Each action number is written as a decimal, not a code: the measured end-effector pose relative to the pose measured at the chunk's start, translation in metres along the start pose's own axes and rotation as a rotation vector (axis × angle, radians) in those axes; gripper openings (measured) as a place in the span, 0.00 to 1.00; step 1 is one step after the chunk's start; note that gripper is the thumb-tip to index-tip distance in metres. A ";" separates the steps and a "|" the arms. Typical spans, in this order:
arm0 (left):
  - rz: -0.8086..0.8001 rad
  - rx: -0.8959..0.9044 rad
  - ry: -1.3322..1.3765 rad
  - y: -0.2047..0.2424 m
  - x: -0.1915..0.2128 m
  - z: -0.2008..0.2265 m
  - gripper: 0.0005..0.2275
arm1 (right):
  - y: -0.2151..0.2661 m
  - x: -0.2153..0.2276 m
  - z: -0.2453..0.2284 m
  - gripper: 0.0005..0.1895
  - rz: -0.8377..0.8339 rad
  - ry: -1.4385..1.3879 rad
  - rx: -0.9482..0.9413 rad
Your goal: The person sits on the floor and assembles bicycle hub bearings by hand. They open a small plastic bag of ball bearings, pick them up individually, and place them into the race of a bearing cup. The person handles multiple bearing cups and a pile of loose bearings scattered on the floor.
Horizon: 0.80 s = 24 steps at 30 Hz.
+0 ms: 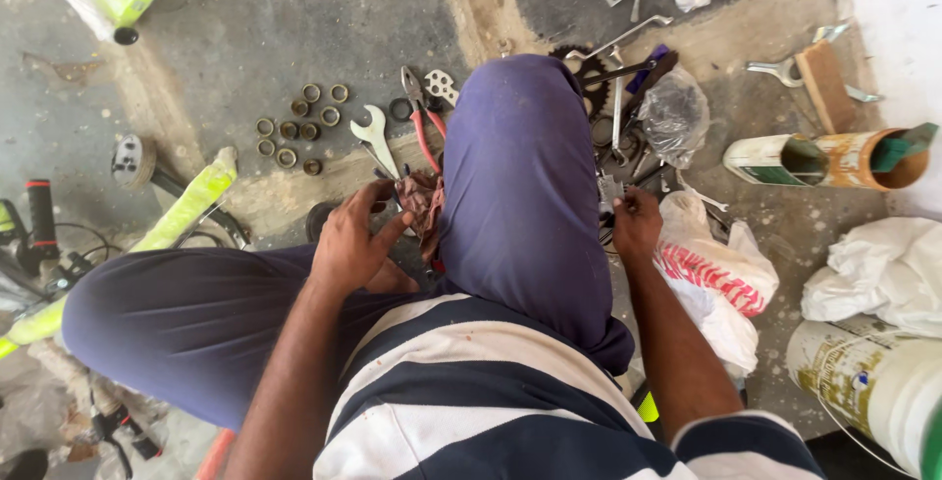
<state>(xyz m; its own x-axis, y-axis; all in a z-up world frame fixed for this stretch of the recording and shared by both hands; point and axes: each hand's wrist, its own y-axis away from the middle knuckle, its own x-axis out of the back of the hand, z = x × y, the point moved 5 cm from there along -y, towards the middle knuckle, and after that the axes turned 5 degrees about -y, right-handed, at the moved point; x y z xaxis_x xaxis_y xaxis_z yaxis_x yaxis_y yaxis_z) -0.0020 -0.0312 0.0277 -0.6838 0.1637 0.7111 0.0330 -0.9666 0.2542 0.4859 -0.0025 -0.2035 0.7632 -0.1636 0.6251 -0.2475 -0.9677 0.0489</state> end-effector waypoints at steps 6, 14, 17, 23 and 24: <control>0.018 -0.112 0.030 -0.001 0.024 0.020 0.22 | -0.036 0.053 -0.037 0.07 -0.044 -0.341 -0.020; -0.046 -0.209 0.269 0.009 0.082 0.037 0.24 | -0.099 0.144 -0.293 0.05 -0.009 -0.547 0.467; -0.072 -0.190 0.465 0.011 0.087 0.037 0.25 | -0.087 0.134 -0.382 0.04 -0.135 -0.582 0.511; 0.035 -0.301 0.762 -0.013 0.054 0.048 0.32 | -0.026 -0.018 -0.477 0.09 -0.571 -0.763 0.309; 0.013 -0.187 0.985 -0.018 0.042 0.040 0.30 | -0.014 -0.045 -0.479 0.10 -0.583 -0.734 0.268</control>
<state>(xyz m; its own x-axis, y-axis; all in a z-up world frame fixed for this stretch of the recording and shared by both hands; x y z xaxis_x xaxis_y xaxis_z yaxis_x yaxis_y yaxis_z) -0.0027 0.0011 0.0791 -0.9858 -0.0015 -0.1682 -0.0126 -0.9965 0.0826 0.1687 0.1101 0.1408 0.9274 0.3640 -0.0864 0.3619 -0.9314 -0.0393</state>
